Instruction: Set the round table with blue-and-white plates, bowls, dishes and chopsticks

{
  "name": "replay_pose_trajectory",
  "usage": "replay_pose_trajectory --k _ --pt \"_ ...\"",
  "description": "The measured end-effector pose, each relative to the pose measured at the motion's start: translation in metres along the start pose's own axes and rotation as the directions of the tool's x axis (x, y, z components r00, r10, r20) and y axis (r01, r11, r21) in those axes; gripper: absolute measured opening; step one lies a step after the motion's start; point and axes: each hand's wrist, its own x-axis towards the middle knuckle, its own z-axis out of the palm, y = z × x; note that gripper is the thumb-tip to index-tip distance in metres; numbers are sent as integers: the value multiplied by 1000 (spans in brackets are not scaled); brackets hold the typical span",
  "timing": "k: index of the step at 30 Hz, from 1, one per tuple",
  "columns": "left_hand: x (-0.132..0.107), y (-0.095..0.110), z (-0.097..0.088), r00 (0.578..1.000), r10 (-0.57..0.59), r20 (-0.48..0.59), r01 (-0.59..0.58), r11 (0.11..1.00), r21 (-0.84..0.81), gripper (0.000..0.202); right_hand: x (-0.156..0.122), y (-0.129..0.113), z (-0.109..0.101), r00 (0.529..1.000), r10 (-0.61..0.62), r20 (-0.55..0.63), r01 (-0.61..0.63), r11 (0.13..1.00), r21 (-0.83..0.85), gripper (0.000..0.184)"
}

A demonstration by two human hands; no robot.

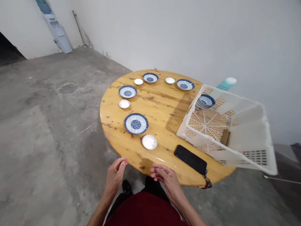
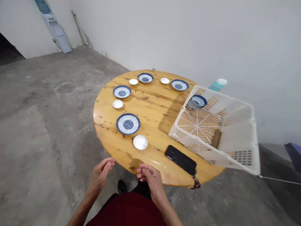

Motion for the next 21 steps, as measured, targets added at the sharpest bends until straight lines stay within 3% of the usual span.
replay_pose_trajectory --k 4,10,15,21 --pt "-12 -23 -33 999 -33 -18 32 999 -36 40 -1 15 55 985 43 165 -31 997 -72 44" --pt "0 -53 -54 997 -83 7 83 989 -122 48 30 34 102 969 116 220 -73 978 -194 37" --pt "35 -66 -89 994 -96 59 97 995 -17 46 68 55 153 956 175 238 -111 960 -259 31" --pt "105 -50 -161 990 -132 46 123 979 162 42 126 56 242 942 231 246 -176 958 -227 29"
